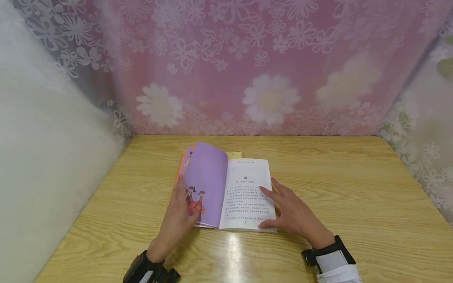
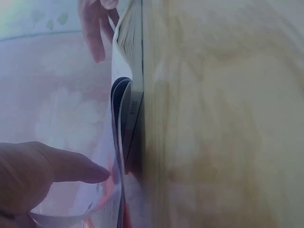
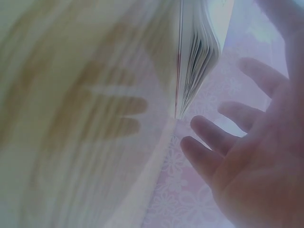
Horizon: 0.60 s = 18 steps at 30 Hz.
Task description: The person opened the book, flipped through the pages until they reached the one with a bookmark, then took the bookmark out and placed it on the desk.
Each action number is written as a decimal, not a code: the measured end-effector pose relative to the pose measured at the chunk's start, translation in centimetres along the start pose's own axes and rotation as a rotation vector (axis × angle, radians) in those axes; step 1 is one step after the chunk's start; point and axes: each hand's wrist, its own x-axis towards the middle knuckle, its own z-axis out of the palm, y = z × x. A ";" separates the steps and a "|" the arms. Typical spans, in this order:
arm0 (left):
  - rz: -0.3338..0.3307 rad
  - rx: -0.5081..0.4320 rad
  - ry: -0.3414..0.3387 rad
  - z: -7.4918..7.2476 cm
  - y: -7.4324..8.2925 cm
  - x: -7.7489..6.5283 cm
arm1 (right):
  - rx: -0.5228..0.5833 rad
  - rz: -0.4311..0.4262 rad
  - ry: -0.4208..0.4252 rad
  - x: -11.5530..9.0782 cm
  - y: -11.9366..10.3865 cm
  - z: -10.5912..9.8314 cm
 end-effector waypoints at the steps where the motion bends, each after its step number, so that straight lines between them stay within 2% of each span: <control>1: 0.011 0.018 0.003 0.0 -0.1 0.0 | 0.007 -0.003 -0.008 0.0 0.0 0.0; 4: 0.032 0.081 -0.007 0.1 -0.3 0.1 | 0.022 -0.011 -0.027 -0.1 0.0 0.1; 8: 0.082 0.115 -0.090 0.3 -0.3 0.3 | 0.030 -0.019 -0.037 -0.2 0.2 0.1; 14: 0.143 -0.071 -0.330 0.4 0.0 0.3 | 0.019 -0.018 -0.046 -0.2 0.5 0.2; 18: 0.142 -0.083 -0.482 0.1 0.2 0.2 | 0.013 -0.033 -0.072 -0.1 0.7 0.1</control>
